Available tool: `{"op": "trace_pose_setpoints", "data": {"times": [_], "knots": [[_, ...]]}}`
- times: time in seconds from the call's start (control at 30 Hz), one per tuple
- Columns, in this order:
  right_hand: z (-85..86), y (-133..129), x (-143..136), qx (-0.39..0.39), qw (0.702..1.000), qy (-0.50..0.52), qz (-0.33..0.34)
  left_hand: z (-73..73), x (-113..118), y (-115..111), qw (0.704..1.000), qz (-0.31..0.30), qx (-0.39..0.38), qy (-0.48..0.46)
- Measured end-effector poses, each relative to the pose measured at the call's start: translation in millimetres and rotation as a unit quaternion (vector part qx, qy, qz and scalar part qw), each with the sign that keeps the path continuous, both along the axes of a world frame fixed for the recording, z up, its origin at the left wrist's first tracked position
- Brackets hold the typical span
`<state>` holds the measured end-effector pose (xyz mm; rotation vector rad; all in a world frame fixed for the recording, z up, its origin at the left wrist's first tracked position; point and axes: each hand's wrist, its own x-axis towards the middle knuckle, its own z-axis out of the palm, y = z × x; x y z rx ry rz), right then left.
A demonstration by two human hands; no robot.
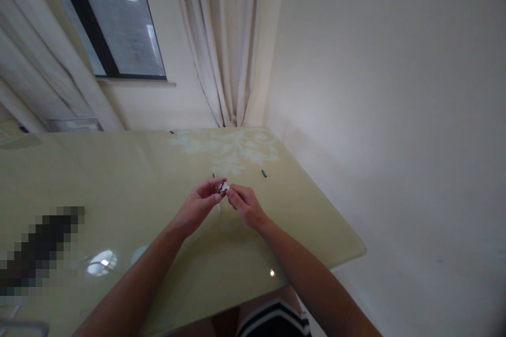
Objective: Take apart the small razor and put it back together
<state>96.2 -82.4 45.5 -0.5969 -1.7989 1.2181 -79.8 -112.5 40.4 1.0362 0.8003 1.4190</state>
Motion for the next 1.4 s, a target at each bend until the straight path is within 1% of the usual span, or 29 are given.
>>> {"op": "trace_pose_setpoints", "data": {"times": [0.23,0.37,0.53,0.87,1.0,1.1,1.23,1.4], "knots": [[1.0,-1,0,-0.001,1.000,0.003,0.009,0.7,1,-1,1.000,-0.002,-0.003,-0.011],[1.1,-1,0,-0.009,1.000,0.001,0.003,1.2,1,0,1.000,0.001,-0.004,-0.014],[0.8,-1,0,0.003,1.000,-0.006,0.005,1.4,1,0,1.000,-0.001,-0.005,-0.016],[0.4,3,4,0.058,0.997,-0.057,0.011,-4.5,-4,2,1.000,0.011,-0.011,0.027],[-0.2,6,6,0.089,0.991,-0.098,0.016,-5.3,-4,1,0.998,0.024,-0.020,0.047],[-2.5,9,6,0.111,0.986,-0.126,0.007,-6.6,-4,1,0.998,0.037,-0.035,0.045],[-2.2,12,8,0.139,0.978,-0.158,-0.001,-7.5,-3,1,0.995,0.043,-0.052,0.069],[2.4,11,7,0.108,0.985,-0.136,-0.011,-6.5,-3,2,0.998,0.028,-0.025,0.058]]}}
